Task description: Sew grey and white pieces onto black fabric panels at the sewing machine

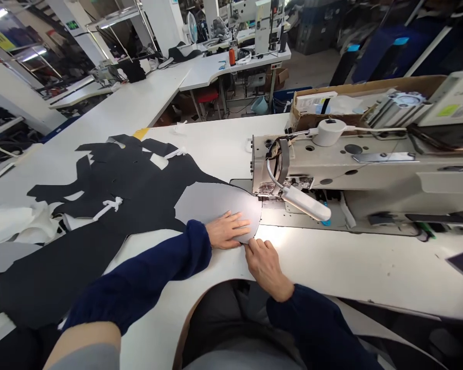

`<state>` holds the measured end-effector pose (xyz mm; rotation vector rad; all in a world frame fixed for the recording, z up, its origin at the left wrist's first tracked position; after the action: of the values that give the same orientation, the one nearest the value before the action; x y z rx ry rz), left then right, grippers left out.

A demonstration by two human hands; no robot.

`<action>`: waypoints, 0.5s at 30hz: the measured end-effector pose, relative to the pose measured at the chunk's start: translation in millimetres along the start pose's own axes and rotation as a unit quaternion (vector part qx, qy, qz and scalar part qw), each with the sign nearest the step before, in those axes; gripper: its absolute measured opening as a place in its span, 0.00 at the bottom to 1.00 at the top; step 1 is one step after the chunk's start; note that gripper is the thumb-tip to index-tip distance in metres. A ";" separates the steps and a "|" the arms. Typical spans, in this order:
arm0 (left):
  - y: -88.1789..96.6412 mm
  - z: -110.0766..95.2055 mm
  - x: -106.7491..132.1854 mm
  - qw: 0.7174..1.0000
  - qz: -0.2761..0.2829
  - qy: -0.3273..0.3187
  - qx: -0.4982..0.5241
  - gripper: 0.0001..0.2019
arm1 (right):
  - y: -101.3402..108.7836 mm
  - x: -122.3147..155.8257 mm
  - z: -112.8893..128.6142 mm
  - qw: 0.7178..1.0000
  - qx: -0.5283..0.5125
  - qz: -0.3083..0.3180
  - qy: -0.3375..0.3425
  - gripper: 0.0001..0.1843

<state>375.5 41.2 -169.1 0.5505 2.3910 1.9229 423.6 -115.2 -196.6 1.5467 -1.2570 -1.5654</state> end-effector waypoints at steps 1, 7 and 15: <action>0.0 -1.1 -1.9 1.000 0.004 -0.001 -0.001 0.25 | -0.2 0.1 -1.0 1.000 -0.004 -0.001 -0.008 0.12; 1.7 -2.3 -10.4 1.000 0.021 0.014 -0.008 0.29 | 2.3 5.7 2.2 0.996 -0.058 -0.064 0.014 0.17; -3.4 -0.5 -19.0 0.997 0.015 0.070 -0.027 0.37 | -4.1 3.4 1.0 0.999 -0.011 -0.039 0.024 0.14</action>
<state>392.3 34.7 -176.0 0.4674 2.4160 2.0979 422.9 -116.6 -201.8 1.6273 -1.1611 -1.5764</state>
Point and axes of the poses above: each hand's wrist, its own x-axis away from the middle knuckle, its own y-axis out of the back of the hand, z = x × y, the point moved 3 cm from there along -x, towards the middle knuckle, and after that the axes turned 7 degrees about x, right-handed, at the moved point
